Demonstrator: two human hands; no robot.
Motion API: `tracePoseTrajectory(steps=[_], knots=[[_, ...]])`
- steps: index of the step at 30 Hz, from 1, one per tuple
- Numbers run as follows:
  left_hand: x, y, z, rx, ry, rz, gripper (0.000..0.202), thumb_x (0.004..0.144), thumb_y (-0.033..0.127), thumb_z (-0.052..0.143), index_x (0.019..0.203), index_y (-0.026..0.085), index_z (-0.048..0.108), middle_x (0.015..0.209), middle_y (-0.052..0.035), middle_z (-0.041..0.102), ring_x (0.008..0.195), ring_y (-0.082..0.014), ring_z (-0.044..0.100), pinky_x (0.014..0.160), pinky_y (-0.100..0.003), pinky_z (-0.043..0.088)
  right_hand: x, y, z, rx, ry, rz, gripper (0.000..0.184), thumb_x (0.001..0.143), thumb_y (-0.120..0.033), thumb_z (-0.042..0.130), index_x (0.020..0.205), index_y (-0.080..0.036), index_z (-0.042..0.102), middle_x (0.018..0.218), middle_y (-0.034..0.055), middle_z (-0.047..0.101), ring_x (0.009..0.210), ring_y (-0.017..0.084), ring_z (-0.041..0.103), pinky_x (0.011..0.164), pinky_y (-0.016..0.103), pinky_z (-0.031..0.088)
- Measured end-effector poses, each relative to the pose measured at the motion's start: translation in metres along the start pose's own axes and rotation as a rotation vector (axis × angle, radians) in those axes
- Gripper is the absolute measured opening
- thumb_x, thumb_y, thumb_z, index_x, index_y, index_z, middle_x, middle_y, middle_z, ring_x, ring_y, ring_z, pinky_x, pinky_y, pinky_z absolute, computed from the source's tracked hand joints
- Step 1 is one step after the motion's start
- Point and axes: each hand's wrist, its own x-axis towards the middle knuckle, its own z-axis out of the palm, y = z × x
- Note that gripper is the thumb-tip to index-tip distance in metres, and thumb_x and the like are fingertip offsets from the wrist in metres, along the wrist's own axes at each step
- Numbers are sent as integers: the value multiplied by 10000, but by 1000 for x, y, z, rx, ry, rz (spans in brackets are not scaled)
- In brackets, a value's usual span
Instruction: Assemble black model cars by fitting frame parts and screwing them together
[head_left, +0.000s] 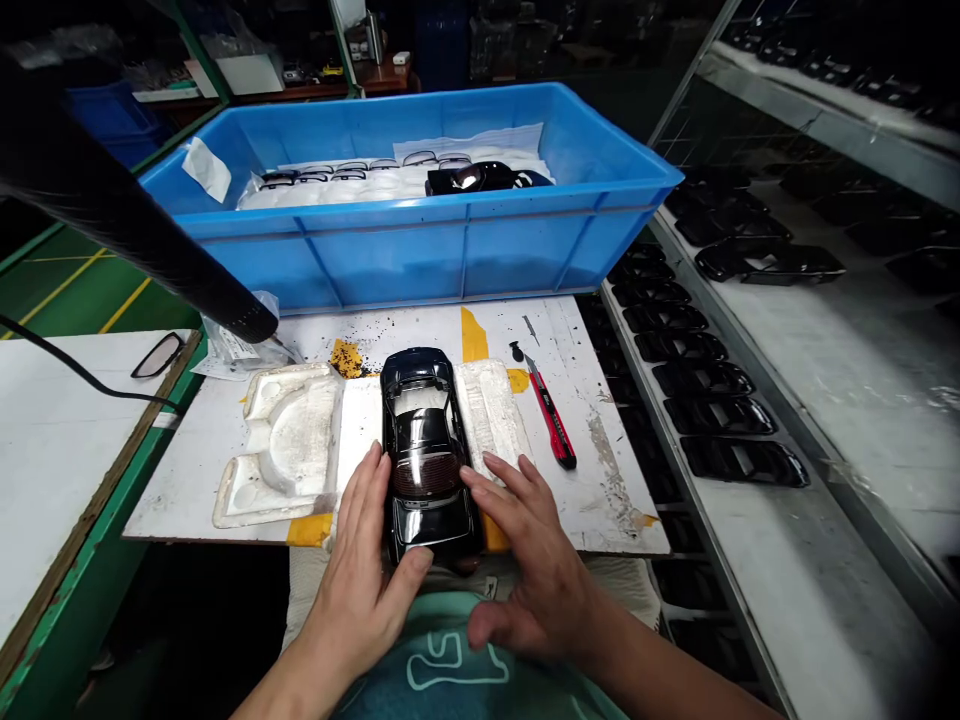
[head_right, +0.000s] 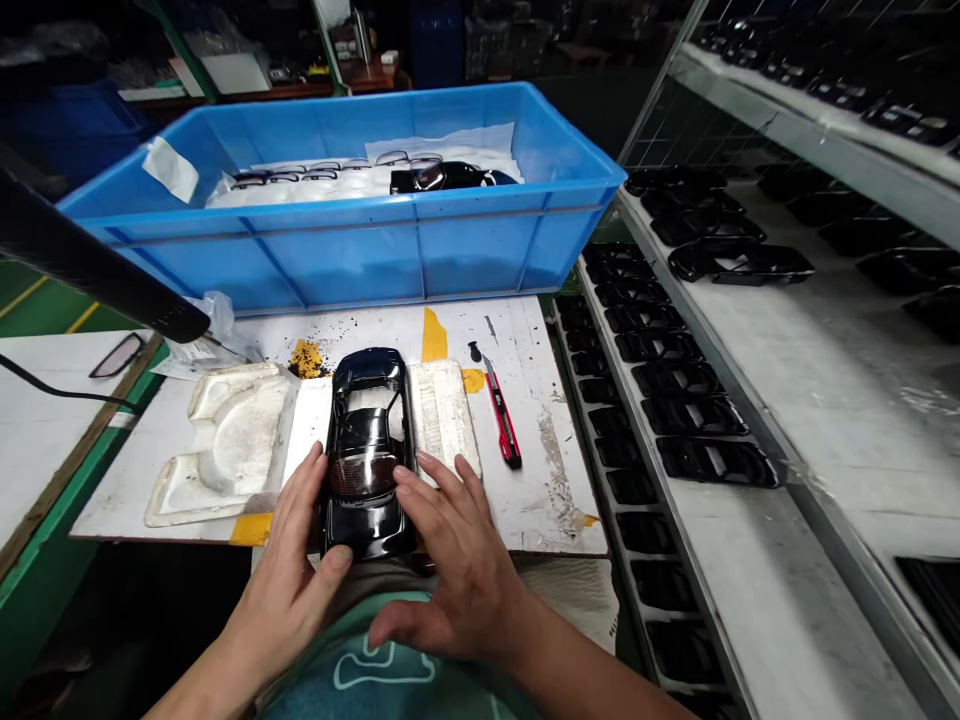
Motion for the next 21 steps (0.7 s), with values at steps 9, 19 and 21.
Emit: tracePoseTrajectory(steps=[9,19,21], knots=[[37,20,-27,257,-202,152,710,944,377,537,1551,234,197,1632,-98,187,1509,-304,177,1205,-514,271,-8,21,-21,90,266,78,103,904,-127,633,965,-203,599,1235,95,598,1290,339,453,1083,635,323],[53,30,-36,402,-332,203,779,920,580,494,1548,197,235,1631,-112,182,1500,-332,196,1211,-499,260,-24,21,-20,197,389,107,129,934,-266,639,816,-230,599,920,32,688,1089,267,607,1116,562,379],[57,31,-38,419,-359,213,788,915,594,491,1549,204,232,1632,-109,175,1500,-337,193,1214,-503,251,-30,20,-16,208,397,133,126,906,-223,646,793,-259,603,864,-34,708,964,216,660,1156,510,357]])
